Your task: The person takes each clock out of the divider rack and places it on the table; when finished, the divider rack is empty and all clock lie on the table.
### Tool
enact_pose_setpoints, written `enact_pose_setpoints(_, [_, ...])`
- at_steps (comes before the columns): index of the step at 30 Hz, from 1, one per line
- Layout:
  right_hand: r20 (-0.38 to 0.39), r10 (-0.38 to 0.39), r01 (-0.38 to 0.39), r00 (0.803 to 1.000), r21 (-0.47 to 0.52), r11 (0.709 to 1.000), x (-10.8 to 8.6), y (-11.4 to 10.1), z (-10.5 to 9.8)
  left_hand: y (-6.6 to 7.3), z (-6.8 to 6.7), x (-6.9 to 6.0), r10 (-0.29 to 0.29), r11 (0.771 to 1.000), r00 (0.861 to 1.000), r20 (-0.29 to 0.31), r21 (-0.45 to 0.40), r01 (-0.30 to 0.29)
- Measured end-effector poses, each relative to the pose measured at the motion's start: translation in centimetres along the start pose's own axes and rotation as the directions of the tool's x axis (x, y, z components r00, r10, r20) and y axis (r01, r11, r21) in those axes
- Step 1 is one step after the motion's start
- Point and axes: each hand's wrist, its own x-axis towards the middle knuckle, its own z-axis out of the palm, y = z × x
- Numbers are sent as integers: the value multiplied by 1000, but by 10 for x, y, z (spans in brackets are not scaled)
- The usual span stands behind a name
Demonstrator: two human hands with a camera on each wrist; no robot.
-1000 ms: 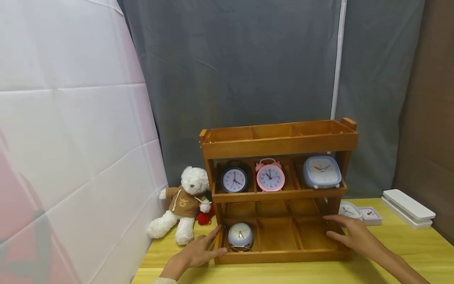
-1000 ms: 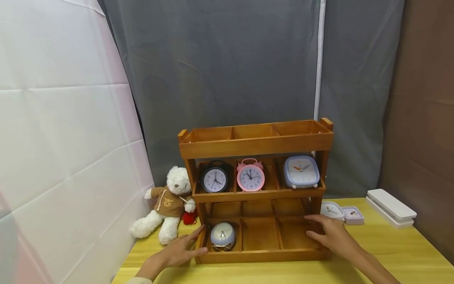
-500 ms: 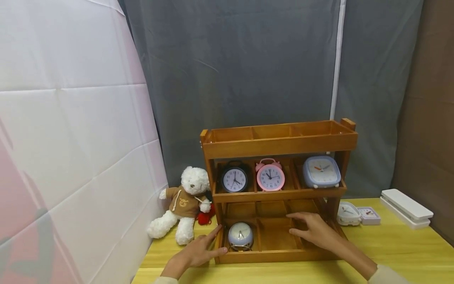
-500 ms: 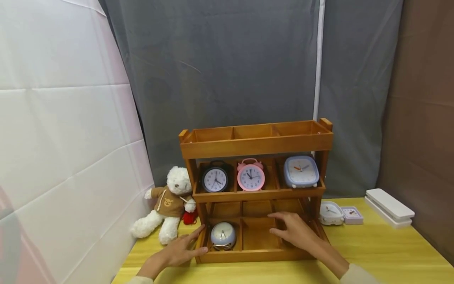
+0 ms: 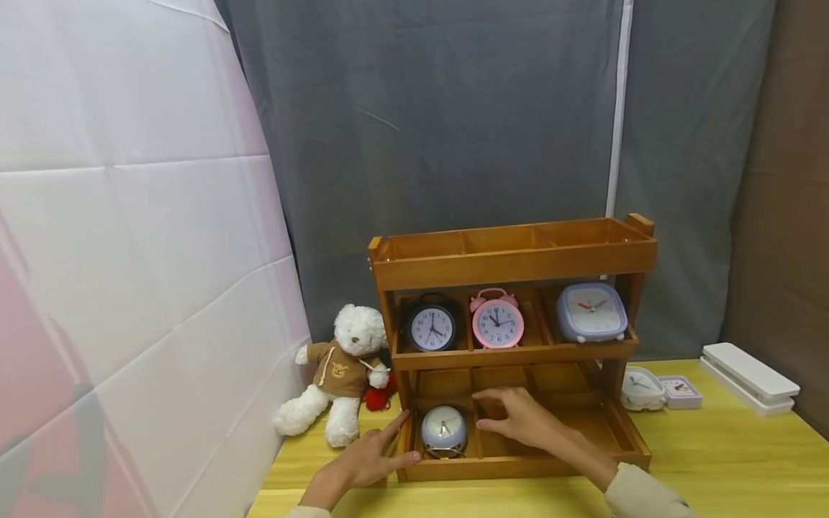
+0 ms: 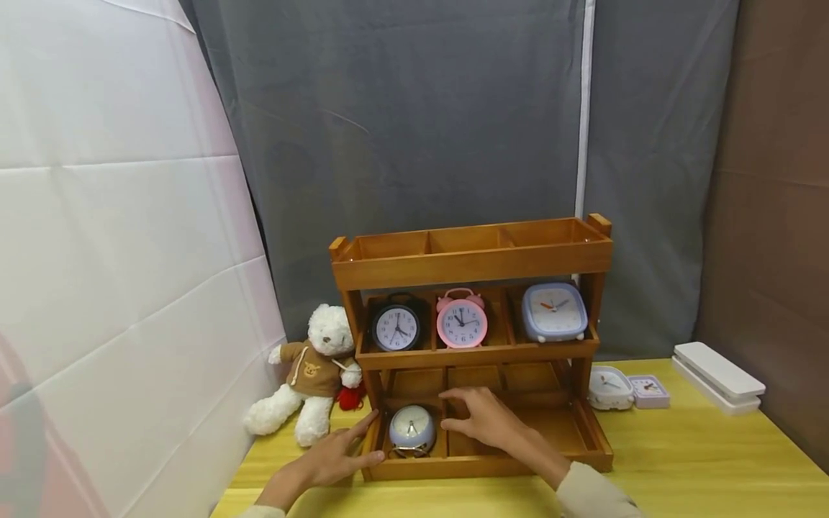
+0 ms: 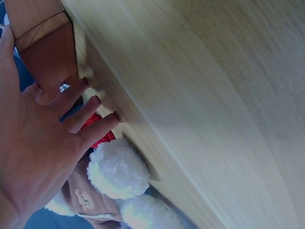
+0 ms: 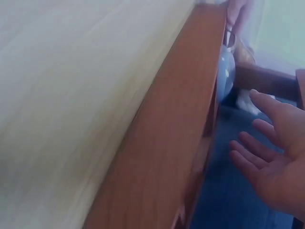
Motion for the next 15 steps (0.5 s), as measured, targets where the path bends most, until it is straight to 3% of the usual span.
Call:
enact_pose_setpoints(7, [53,-5,0,999,83,997,19,-13,26,1,-1,1,-12,1000,1000,3,-6,12])
enact_pose_setpoints(15, [82,13,-20,997,84,996,32,-20,46,2,0,2,5,1000,1000,8,-9,-5])
